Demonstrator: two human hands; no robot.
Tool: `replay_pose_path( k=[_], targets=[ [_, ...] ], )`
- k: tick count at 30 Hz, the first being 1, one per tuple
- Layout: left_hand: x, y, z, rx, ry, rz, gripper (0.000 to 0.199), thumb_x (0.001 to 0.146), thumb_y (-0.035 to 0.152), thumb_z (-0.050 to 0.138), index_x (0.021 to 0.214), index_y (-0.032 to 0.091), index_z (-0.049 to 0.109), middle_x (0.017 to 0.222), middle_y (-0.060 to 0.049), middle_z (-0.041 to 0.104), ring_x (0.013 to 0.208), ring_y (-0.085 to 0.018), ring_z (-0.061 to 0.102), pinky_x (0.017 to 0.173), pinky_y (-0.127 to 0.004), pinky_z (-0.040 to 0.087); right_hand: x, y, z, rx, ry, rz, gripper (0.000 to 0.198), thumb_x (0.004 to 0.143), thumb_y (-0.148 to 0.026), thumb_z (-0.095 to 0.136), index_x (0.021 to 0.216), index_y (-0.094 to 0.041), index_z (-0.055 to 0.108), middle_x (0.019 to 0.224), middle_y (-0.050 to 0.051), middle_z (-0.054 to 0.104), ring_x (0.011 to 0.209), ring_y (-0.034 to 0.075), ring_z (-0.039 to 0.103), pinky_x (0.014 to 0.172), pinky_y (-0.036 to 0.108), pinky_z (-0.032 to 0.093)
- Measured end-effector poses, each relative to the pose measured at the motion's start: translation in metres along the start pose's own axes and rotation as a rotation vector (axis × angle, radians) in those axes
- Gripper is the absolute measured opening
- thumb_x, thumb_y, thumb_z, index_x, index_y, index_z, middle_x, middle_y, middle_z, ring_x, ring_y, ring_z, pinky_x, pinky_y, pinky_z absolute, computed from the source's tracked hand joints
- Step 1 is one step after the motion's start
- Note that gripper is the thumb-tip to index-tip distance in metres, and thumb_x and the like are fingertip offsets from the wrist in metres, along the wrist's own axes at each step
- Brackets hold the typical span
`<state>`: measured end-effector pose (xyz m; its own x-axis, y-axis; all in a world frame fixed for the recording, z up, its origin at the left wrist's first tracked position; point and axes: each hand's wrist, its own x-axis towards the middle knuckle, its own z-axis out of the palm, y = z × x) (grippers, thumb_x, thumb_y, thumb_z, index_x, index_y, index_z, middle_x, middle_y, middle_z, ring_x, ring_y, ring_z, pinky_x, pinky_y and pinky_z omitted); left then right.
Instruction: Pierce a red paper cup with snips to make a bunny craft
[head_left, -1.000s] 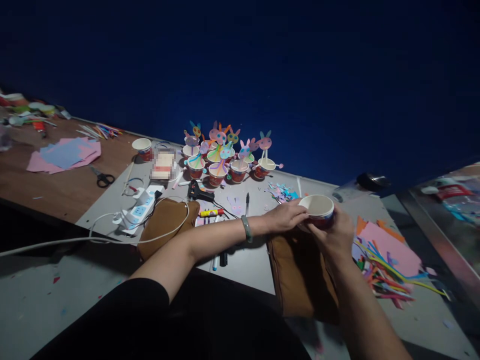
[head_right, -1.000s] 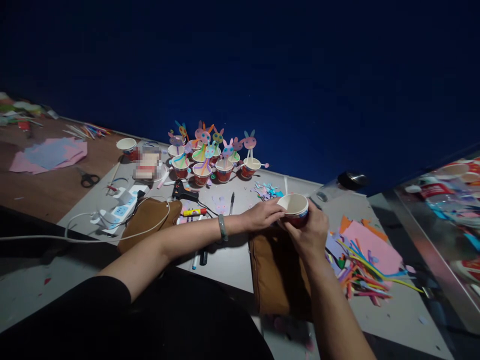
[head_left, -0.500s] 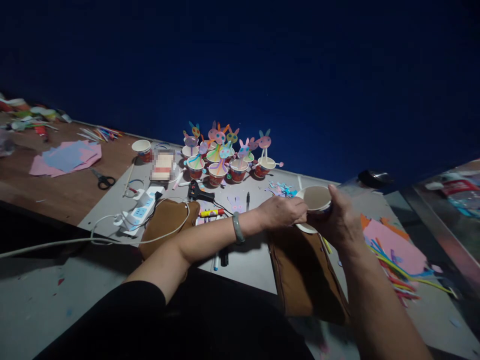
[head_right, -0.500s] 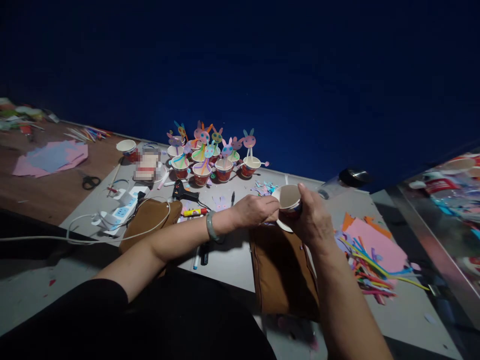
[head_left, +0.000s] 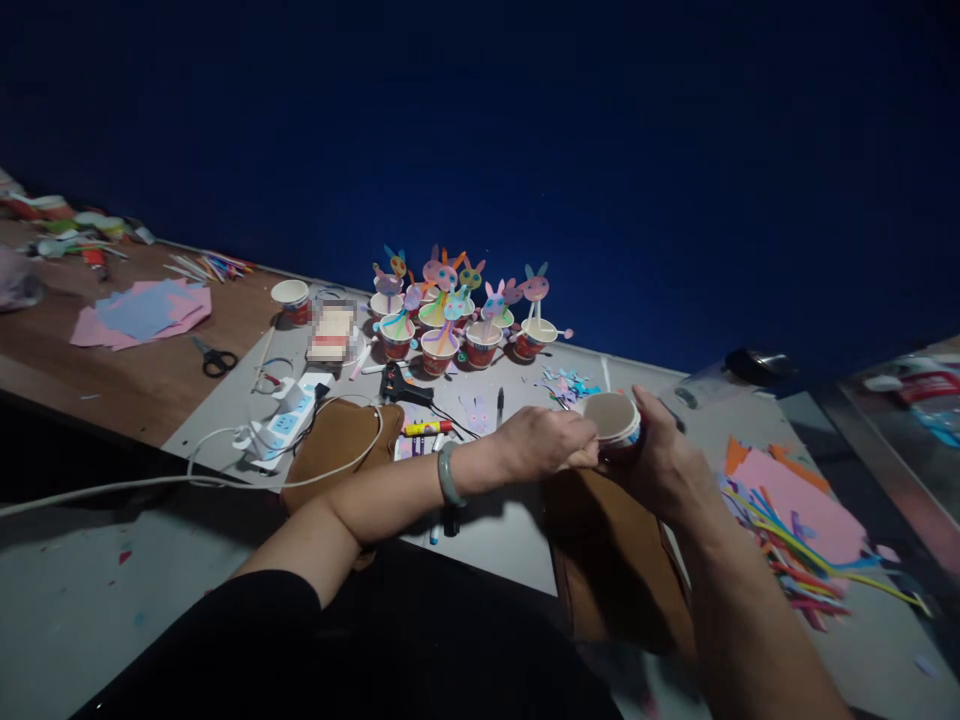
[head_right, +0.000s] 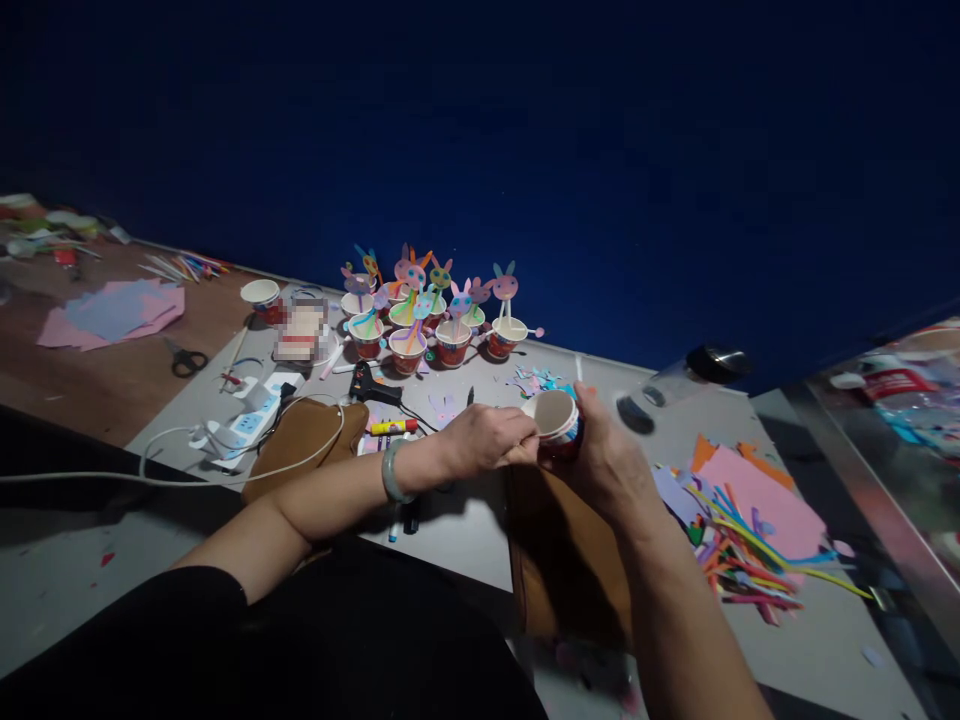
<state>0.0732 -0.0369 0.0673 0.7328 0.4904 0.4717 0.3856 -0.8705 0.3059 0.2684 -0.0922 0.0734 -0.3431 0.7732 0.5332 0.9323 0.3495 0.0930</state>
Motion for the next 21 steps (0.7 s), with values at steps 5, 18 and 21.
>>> replay_pose_path(
  k=[5,18,21],
  targets=[
    [-0.003,0.001,-0.014,-0.052,-0.089,-0.052,0.032,0.096,0.039,0.038,0.095,0.017,0.061,0.080,-0.004,0.071,0.071,-0.016,0.066,0.059,-0.026,0.045,0.000,-0.023,0.001,0.070,-0.167,0.089,0.085,0.080,-0.047,0.061,0.146,-0.009,0.024,0.094,0.015,0.067,0.070,0.027,0.066,0.057,0.035,0.050],
    [-0.033,-0.010,-0.019,-0.160,0.004,-0.131,0.031,0.098,0.036,0.036,0.090,0.016,0.059,0.086,-0.004,0.069,0.078,-0.015,0.066,0.067,-0.025,0.047,-0.013,-0.049,0.020,0.285,-0.115,0.200,0.083,0.076,-0.043,0.065,0.145,-0.017,0.026,0.132,0.019,0.052,0.110,0.034,0.060,0.082,0.045,0.053],
    [-0.042,-0.016,-0.024,-0.236,0.068,-0.076,0.030,0.098,0.037,0.037,0.102,0.016,0.058,0.103,-0.007,0.069,0.097,-0.015,0.065,0.077,-0.023,0.050,-0.027,-0.027,0.016,0.223,0.055,0.296,0.079,0.073,-0.045,0.067,0.141,-0.020,0.035,0.127,0.017,0.055,0.110,0.034,0.059,0.084,0.044,0.052]
  ],
)
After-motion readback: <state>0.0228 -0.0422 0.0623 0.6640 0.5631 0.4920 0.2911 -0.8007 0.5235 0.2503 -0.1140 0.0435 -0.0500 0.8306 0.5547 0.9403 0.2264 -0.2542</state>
